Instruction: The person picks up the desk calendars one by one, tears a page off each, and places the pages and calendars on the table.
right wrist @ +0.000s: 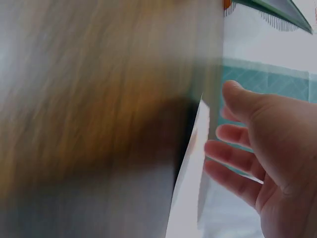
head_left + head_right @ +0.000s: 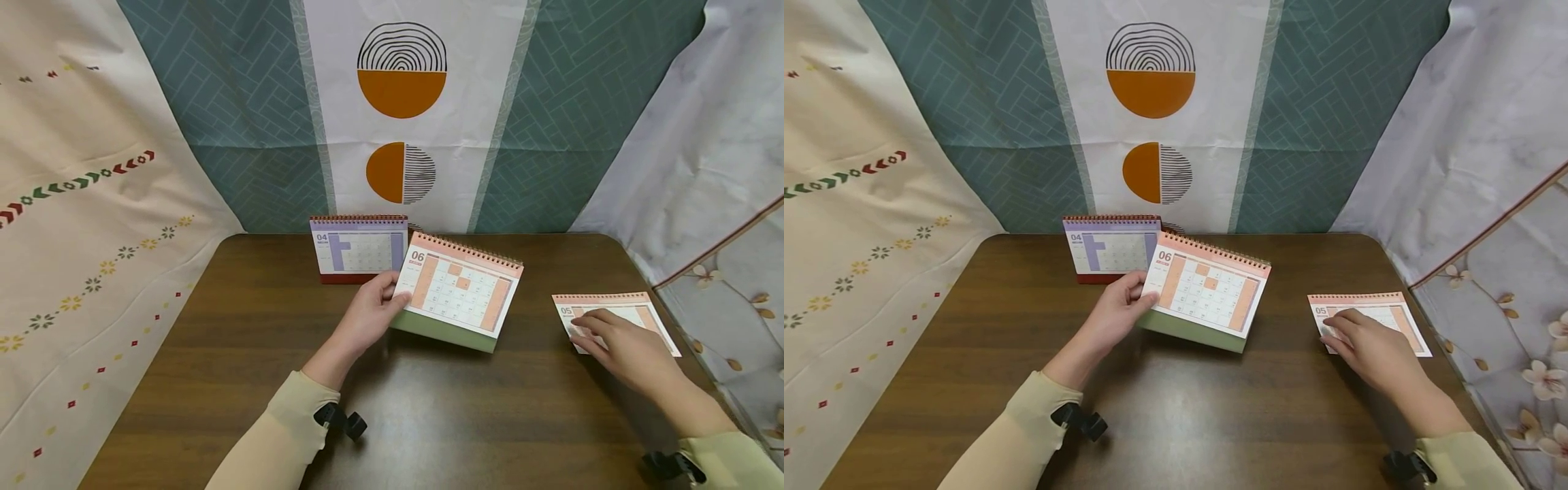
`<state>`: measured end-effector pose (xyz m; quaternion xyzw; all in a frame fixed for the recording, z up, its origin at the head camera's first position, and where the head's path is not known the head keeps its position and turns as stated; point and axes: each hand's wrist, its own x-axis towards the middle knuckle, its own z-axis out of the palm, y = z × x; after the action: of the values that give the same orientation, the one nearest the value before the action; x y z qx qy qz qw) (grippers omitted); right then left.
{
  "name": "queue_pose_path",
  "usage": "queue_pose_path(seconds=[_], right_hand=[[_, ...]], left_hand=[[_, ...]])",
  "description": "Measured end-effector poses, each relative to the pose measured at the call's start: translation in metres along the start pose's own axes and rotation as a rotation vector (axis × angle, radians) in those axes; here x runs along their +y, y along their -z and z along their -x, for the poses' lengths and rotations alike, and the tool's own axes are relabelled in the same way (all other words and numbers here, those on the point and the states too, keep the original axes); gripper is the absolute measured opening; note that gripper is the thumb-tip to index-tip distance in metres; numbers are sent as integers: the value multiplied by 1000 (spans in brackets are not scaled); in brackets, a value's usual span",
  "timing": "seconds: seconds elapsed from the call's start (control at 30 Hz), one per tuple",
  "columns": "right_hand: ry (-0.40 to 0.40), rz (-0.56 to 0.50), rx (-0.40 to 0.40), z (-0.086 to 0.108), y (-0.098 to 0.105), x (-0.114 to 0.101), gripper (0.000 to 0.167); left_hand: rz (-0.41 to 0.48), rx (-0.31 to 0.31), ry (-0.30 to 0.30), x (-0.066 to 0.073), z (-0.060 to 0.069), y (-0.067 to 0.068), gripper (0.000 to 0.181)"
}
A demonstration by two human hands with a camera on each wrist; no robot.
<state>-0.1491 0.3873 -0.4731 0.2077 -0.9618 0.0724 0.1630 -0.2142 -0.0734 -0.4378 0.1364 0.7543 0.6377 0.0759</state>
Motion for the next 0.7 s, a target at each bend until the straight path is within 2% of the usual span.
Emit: queue_pose_path(seconds=[0.13,0.23,0.47,0.57,0.7], right_hand=[[-25,-39,5,-13,4,-15,48],[-27,-52,28,-26,7,-29,50],[-99,-138,57,-50,10,-60,42],[-152,-203,34,-56,15,-69,35],[-239,-321,-49,-60,22,-79,34]], left_hand=[[-12,-7,0,-1,-1,-1,36],[-16,-9,0,-3,-2,-3,36],[-40,-19,-1,-5,-3,-10,35],[-81,-26,4,-6,-3,-13,35],[-155,-26,8,-6,-4,-16,32]])
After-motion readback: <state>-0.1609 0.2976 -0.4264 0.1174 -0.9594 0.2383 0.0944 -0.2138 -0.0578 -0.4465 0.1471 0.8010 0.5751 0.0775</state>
